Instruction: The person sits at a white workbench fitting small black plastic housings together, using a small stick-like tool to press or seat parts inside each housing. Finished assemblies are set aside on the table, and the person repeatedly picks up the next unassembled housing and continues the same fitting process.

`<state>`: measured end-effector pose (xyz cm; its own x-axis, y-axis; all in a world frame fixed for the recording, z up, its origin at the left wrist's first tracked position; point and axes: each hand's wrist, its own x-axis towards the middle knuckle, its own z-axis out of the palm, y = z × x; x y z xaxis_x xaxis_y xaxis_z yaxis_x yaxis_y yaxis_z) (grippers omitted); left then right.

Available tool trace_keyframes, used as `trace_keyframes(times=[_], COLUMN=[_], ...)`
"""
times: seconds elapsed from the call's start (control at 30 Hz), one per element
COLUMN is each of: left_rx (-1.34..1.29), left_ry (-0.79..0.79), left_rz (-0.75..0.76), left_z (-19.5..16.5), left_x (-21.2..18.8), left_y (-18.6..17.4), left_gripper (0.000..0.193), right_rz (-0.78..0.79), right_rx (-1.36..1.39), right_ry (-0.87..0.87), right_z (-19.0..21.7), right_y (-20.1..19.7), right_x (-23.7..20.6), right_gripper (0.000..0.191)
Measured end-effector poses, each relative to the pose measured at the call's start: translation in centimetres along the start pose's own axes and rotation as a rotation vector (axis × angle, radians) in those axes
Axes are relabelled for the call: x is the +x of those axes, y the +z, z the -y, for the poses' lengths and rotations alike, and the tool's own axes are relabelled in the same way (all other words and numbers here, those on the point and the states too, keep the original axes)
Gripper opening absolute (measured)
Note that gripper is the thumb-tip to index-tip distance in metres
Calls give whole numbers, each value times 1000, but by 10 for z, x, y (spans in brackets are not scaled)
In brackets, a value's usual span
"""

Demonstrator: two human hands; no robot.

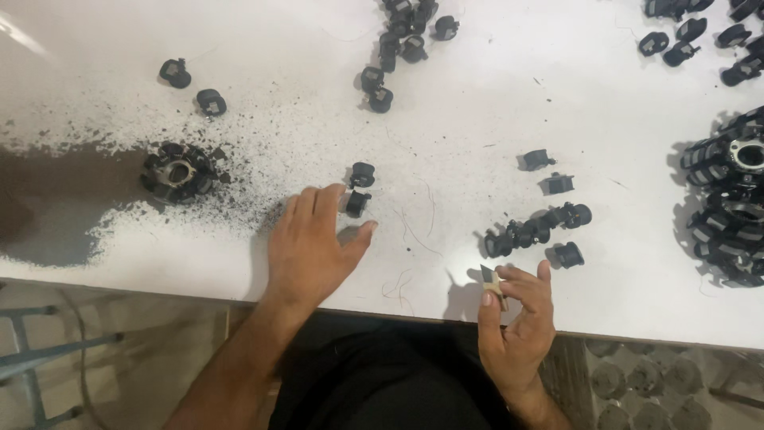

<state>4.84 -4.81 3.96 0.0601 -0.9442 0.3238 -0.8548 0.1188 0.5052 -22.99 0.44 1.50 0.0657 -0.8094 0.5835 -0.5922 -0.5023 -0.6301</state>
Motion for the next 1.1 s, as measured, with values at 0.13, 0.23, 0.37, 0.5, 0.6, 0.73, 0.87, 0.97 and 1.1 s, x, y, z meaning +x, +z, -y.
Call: trace_keyframes(times=[0.13, 0.23, 0.37, 0.5, 0.6, 0.73, 0.87, 0.97, 1.1], left_rx=[3, -162, -327, -289, -255, -335, -421, -364, -315], left_ry=[-39, 14, 305, 326, 226, 196, 166, 130, 213], left_rz=[261, 422, 256, 258, 220, 275, 315, 252, 167], left_z=[-4, -19, -33, -33, -37, -40, -36, -34, -39], left_x=[17, 0, -36, -46, -47, -53, -65, -67, -62], left_y=[2, 3, 10, 16, 16, 11, 1, -2, 0], left_gripper=[34, 28, 37, 37, 29, 10, 7, 14, 42], right_rz=[91, 207, 341, 397, 345, 291, 262, 249, 235], right_rx=[-76, -182, -215, -236, -226, -245, -285, -290, -300], right_ry=[-61, -70, -103, -112, -87, -58, -60, -45, -61], right_z=[7, 13, 20, 25, 25, 23, 22, 23, 23], right_y=[3, 1, 3, 11, 14, 13, 14, 15, 16], right_x=[2, 9, 19, 24, 23, 17, 10, 8, 9], right_gripper=[21, 29, 37, 43, 39, 38, 39, 37, 37])
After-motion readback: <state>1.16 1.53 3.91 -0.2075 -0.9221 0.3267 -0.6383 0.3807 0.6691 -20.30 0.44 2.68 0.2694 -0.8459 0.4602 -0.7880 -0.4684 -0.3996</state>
